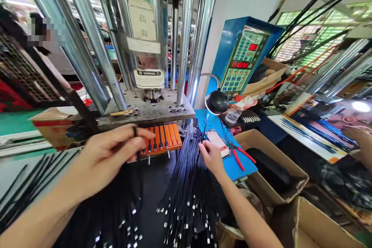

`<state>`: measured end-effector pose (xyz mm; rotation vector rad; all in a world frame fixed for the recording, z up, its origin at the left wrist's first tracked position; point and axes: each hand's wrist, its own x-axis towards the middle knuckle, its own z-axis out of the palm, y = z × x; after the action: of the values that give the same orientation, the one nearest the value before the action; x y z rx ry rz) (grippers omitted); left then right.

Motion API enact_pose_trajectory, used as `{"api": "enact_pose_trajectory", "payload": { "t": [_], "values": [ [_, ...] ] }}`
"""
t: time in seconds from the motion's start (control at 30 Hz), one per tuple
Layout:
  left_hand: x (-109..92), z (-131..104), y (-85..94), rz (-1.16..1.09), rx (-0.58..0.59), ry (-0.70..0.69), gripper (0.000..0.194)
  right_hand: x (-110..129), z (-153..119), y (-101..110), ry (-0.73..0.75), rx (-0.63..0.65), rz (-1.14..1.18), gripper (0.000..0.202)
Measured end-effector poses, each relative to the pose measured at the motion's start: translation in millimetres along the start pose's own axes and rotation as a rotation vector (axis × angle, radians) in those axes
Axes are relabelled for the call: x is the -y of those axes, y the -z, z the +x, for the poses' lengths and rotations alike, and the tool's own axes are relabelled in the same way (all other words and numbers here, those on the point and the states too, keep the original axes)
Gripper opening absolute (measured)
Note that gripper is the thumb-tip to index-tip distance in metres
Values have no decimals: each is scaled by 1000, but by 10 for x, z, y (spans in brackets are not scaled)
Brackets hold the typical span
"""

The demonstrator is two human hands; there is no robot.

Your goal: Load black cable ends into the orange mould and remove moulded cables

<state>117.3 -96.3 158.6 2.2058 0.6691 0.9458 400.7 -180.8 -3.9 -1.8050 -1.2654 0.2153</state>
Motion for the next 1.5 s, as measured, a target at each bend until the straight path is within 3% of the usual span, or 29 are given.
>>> {"api": "enact_pose_trajectory", "payload": {
  "t": [0.1, 0.2, 0.37, 0.47, 0.63, 0.73, 0.83, 0.9, 1.0, 1.1, 1.2, 1.3, 1.5],
  "values": [
    [-183, 261, -291, -82, 162, 9, 31, 327, -215, 60, 187, 69, 287, 31],
    [-228, 470, -505, -185, 221, 31, 28, 620, -280, 87, 330, 150, 432, 21],
    [-259, 609, -581, -255, 245, -46, 21, 910, -165, 55, 446, 153, 478, 23],
    [-261, 662, -547, -243, 188, -67, 21, 944, -180, -4, 476, 182, 438, 19],
    [-222, 808, -508, -136, -47, -212, 30, 818, -248, -173, 402, 375, 313, 13],
    [-248, 895, -469, -108, -126, -350, 24, 692, -46, -277, 323, 422, 271, 10],
    [-243, 910, -440, -29, -82, -501, 16, 585, 358, -393, 269, 327, 192, 16],
    [-132, 841, -475, -3, -82, -517, 17, 536, 644, -473, 245, 243, 122, 20],
    [254, 622, -625, 84, -83, -353, 19, 495, 948, -567, 220, 223, 78, 23],
    [746, 354, -814, 346, 223, -258, 14, 497, 1064, -608, 234, 296, 101, 27],
    [1077, 173, -965, 581, 452, -293, 33, 528, 1096, -595, 257, 354, 66, 27],
    [1161, 138, -1055, 729, 503, -322, 43, 545, 1126, -559, 299, 385, -5, 22],
    [1065, 147, -1104, 809, 540, -349, 54, 452, 1106, -545, 357, 411, -48, 16]
  ]
}}
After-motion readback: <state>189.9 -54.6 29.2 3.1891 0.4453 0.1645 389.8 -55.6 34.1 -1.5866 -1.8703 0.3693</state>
